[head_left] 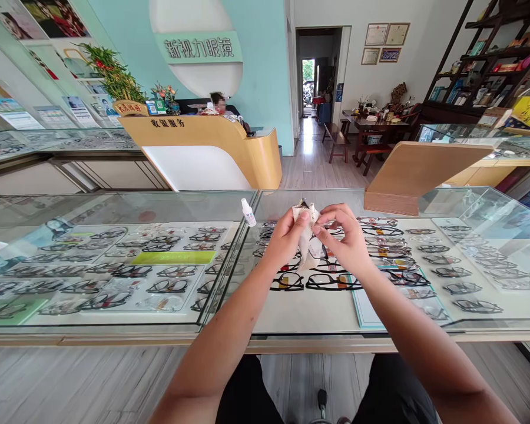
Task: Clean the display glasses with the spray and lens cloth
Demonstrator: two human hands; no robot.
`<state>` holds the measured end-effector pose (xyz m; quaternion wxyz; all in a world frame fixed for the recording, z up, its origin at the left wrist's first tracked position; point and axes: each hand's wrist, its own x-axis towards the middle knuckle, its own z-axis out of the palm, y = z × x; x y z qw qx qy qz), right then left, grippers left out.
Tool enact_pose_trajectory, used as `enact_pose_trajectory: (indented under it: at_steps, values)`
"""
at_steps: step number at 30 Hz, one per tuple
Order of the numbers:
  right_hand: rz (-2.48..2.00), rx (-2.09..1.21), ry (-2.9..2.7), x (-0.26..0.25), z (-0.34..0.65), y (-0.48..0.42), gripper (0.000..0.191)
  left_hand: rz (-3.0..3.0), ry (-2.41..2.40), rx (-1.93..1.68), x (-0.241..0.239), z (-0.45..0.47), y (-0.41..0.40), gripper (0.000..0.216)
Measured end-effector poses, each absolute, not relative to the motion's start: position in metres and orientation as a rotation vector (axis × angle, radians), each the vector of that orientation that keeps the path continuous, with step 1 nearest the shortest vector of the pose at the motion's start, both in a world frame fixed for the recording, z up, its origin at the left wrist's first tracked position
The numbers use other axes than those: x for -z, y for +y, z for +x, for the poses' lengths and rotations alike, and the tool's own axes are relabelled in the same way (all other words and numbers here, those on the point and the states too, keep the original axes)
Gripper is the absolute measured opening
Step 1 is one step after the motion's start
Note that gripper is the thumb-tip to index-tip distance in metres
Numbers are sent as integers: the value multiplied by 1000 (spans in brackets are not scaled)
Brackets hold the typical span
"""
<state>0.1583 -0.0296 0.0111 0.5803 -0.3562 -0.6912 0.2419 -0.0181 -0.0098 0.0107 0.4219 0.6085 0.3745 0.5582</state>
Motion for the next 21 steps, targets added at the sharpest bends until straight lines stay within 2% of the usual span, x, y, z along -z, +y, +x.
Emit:
enact_pose_trajectory:
  at_steps: [3,21]
  values:
    - [-851,-468,-1602,-10,157,-31,3,1547,925,-1393,-10,-15,-11,53]
    - [-890,-380,-1478,-16,165,-27,10,1620,811,-1216,-2,-11,-12,48]
